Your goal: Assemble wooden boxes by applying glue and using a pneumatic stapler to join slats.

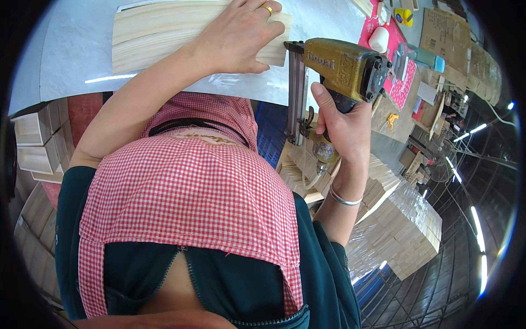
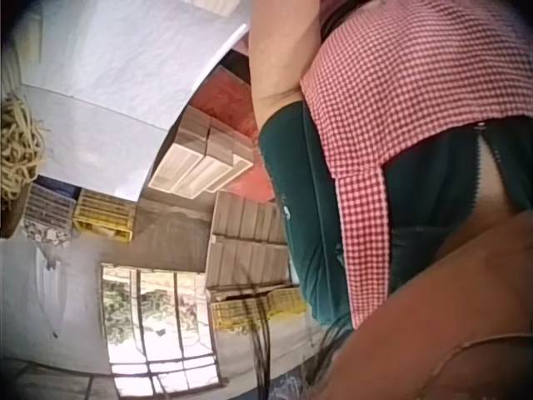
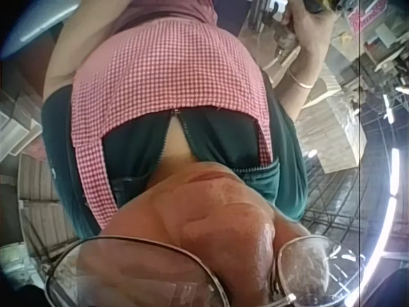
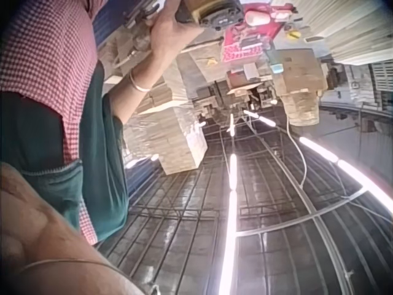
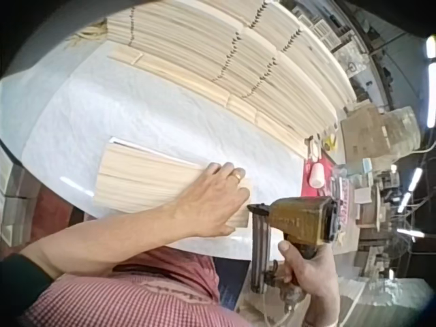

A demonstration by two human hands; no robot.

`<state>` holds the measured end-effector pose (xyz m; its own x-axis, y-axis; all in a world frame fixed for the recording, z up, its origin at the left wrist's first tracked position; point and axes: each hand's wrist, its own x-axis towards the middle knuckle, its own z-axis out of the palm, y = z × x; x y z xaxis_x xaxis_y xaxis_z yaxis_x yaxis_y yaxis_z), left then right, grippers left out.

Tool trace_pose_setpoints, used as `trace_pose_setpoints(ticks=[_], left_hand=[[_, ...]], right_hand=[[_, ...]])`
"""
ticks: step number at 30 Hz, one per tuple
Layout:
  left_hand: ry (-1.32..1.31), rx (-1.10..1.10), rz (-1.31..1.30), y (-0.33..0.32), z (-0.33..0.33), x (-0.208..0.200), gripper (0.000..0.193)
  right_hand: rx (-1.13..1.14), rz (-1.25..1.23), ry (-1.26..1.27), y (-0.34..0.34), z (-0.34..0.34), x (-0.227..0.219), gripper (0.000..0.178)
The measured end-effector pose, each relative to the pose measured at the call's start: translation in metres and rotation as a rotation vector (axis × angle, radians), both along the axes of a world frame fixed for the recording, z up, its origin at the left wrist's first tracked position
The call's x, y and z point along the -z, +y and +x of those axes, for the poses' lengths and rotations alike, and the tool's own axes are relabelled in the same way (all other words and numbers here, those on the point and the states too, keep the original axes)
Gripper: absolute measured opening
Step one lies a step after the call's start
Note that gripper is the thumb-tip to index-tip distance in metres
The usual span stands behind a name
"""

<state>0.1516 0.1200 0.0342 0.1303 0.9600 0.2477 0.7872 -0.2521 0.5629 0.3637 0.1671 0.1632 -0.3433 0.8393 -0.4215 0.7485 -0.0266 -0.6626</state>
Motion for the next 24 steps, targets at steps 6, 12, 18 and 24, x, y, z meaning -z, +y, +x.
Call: trace_pose_setpoints(ticks=[6, 12, 18, 24], left_hand=[[-0.025, -0.063, -0.005, 0.001, 0.001, 0.011, 0.050], [-0.063, -0.034, -0.041, -0.003, 0.001, 0.006, 0.055], [0.132, -0.293, 0.075, -0.007, 0.015, 0.018, 0.049], [0.172, -0.254, 0.176, 0.007, 0.016, 0.017, 0.054]], right_hand=[[-0.055, 0.037, -0.003, 0.014, -0.008, -0.006, 0.021], [-0.106, 0.074, 0.004, 0.033, -0.026, -0.005, 0.022], [-0.160, 0.069, -0.078, 0.041, -0.036, -0.005, 0.020], [-0.093, 0.116, -0.089, 0.046, -0.032, -0.012, 0.022]])
